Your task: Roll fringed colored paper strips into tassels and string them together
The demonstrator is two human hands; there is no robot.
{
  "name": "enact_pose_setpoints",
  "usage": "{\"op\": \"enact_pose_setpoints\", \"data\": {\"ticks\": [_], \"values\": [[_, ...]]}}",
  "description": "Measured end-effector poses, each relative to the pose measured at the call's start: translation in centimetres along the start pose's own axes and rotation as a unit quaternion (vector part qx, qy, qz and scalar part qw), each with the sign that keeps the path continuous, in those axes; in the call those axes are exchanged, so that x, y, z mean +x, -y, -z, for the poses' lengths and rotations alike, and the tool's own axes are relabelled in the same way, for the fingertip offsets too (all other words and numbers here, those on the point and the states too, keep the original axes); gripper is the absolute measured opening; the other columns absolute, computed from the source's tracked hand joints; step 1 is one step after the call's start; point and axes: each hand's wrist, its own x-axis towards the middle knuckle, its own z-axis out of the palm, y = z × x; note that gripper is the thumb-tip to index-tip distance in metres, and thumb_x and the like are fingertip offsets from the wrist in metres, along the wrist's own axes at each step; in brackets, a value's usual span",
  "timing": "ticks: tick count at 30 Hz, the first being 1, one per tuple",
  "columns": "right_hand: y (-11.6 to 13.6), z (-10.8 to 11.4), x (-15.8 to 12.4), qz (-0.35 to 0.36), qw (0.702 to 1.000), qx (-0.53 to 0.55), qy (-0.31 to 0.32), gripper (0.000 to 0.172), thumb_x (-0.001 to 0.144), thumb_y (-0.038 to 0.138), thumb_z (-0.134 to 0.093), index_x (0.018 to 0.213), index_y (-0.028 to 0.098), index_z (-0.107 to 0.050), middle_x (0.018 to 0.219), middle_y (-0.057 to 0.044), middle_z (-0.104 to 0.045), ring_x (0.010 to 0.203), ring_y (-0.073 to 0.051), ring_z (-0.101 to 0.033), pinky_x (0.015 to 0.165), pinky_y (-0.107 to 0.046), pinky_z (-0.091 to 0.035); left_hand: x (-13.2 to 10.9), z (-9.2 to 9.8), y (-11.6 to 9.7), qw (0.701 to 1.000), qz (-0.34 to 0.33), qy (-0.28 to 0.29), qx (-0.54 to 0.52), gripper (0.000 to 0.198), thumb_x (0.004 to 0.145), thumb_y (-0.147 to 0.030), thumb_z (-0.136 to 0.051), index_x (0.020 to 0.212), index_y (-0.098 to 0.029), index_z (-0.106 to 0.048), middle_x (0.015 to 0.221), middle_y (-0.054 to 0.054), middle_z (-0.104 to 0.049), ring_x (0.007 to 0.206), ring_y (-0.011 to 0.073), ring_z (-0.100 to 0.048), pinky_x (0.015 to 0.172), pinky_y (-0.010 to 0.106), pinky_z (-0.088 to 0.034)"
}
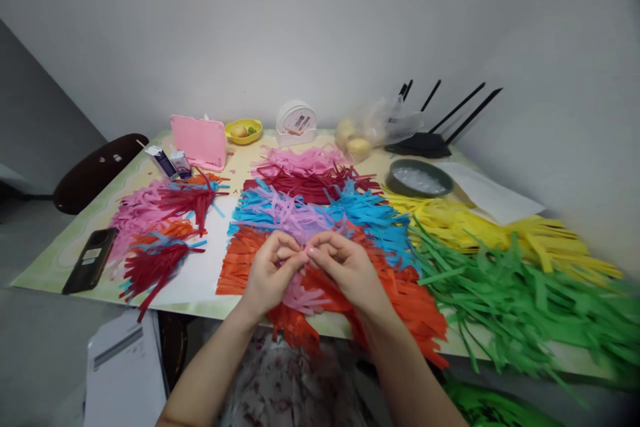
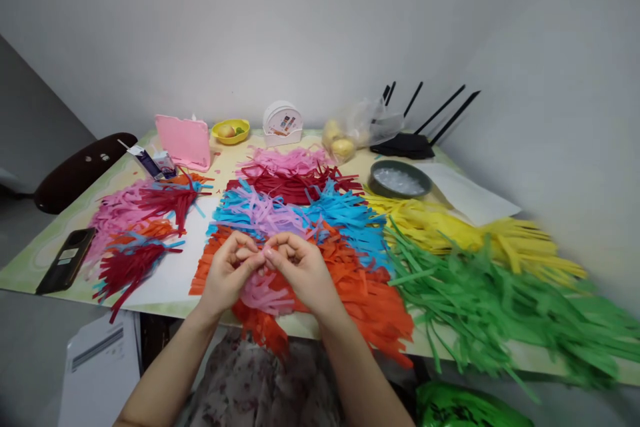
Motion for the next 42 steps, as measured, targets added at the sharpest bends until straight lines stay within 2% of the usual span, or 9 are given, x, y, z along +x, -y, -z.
{"op": "enact_pose_setpoints", "data": {"ticks": [4, 14, 24, 26, 28, 31, 35, 37, 42], "values": [[1.4, 0.6, 0.2, 0.004, 0.998, -0.052, 0.031, 0.031, 0.077, 0.046, -0.071, 0.081, 0.017, -0.065, 0.048, 0.009, -0.04, 0.043, -0.007, -0.035, 0.044, -0.02, -0.03, 0.0, 0.1, 0.2, 1.0, 0.0, -0.004, -0.018, 0.031, 0.081, -0.043, -0.069, 0.084, -0.018, -0.05, 0.061, -0.002, -0.065, 0.057, 0.0114, -0.061, 0.06, 0.022, -0.046], [2.6, -0.5, 0.6, 0.057, 0.988, -0.144, 0.018, 0.025, 0.083, 0.039, -0.066, 0.072, 0.018, -0.063, 0.058, 0.001, -0.062, 0.049, -0.01, -0.049, 0.047, -0.022, -0.035, 0.1, 1.1, 0.1, 1.0, -0.004, -0.019, -0.001, 0.026, 0.08, -0.041, -0.068, 0.078, -0.016, -0.063, 0.073, 0.004, -0.071, 0.067, 0.0163, -0.066, 0.066, 0.027, -0.051], [0.7, -3.8, 0.5, 0.101, 0.98, -0.14, -0.102, 0.023, 0.082, 0.036, -0.065, 0.068, 0.018, -0.06, 0.048, 0.007, -0.041, 0.042, -0.007, -0.031, 0.041, -0.021, -0.024, -1.0, 2.2, 1.3, 0.996, 0.001, -0.068, -0.054, 0.031, 0.078, -0.045, -0.068, 0.07, -0.017, -0.059, 0.057, -0.002, -0.058, 0.055, 0.0122, -0.054, 0.062, 0.025, -0.045], [-0.1, -4.5, 0.3, 0.104, 0.98, -0.132, -0.108, 0.022, 0.083, 0.036, -0.064, 0.07, 0.019, -0.061, 0.049, 0.006, -0.043, 0.043, -0.008, -0.035, 0.042, -0.021, -0.027, -1.2, 3.7, 1.0, 0.999, 0.013, -0.042, -0.017, 0.031, 0.08, -0.046, -0.065, 0.073, -0.016, -0.061, 0.059, -0.001, -0.059, 0.057, 0.0128, -0.055, 0.062, 0.025, -0.045], [-0.9, -4.6, 0.1, 0.093, 0.983, -0.127, -0.092, 0.02, 0.084, 0.037, -0.063, 0.077, 0.019, -0.063, 0.052, 0.005, -0.046, 0.046, -0.009, -0.039, 0.044, -0.022, -0.031, -0.9, 7.3, 0.0, 0.996, 0.022, 0.0, 0.082, 0.029, 0.083, -0.045, -0.063, 0.079, -0.017, -0.065, 0.066, 0.002, -0.063, 0.064, 0.0155, -0.058, 0.065, 0.026, -0.045], [-2.2, -3.1, -0.2, 0.076, 0.986, -0.116, -0.088, 0.019, 0.086, 0.038, -0.062, 0.093, 0.02, -0.062, 0.057, 0.005, -0.049, 0.048, -0.01, -0.042, 0.046, -0.022, -0.034, 1.0, 16.2, -2.9, 0.948, -0.012, -0.045, 0.315, 0.024, 0.086, -0.04, -0.057, 0.084, -0.019, -0.067, 0.083, 0.007, -0.068, 0.08, 0.022, -0.061, 0.077, 0.033, -0.045], [-3.8, 0.4, -0.3, 0.059, 0.982, -0.104, -0.144, 0.025, 0.084, 0.042, -0.064, 0.097, 0.021, -0.056, 0.058, 0.006, -0.05, 0.046, -0.01, -0.04, 0.043, -0.021, -0.031, 5.6, 26.7, -7.1, 0.721, -0.035, -0.266, 0.638, 0.022, 0.09, -0.029, -0.049, 0.092, -0.017, -0.066, 0.114, 0.016, -0.061, 0.114, 0.0345, -0.044, 0.098, 0.052, -0.029], [-4.3, 1.7, -0.2, 0.053, 0.977, -0.125, -0.165, 0.027, 0.084, 0.043, -0.063, 0.096, 0.021, -0.056, 0.058, 0.005, -0.051, 0.046, -0.01, -0.04, 0.044, -0.022, -0.032, 8.3, 28.0, -7.5, 0.673, 0.003, -0.246, 0.697, 0.025, 0.093, -0.025, -0.044, 0.098, -0.014, -0.065, 0.124, 0.019, -0.056, 0.12, 0.0364, -0.039, 0.1, 0.057, -0.025], [-4.6, 4.1, 0.4, 0.069, 0.956, -0.212, -0.19, 0.028, 0.085, 0.044, -0.059, 0.097, 0.019, -0.059, 0.06, 0.003, -0.054, 0.053, -0.014, -0.049, 0.05, -0.024, -0.039, 13.3, 23.4, -2.9, 0.695, 0.041, -0.108, 0.71, 0.025, 0.096, -0.03, -0.047, 0.11, -0.015, -0.063, 0.126, 0.012, -0.057, 0.114, 0.0252, -0.051, 0.098, 0.046, -0.042]]}}
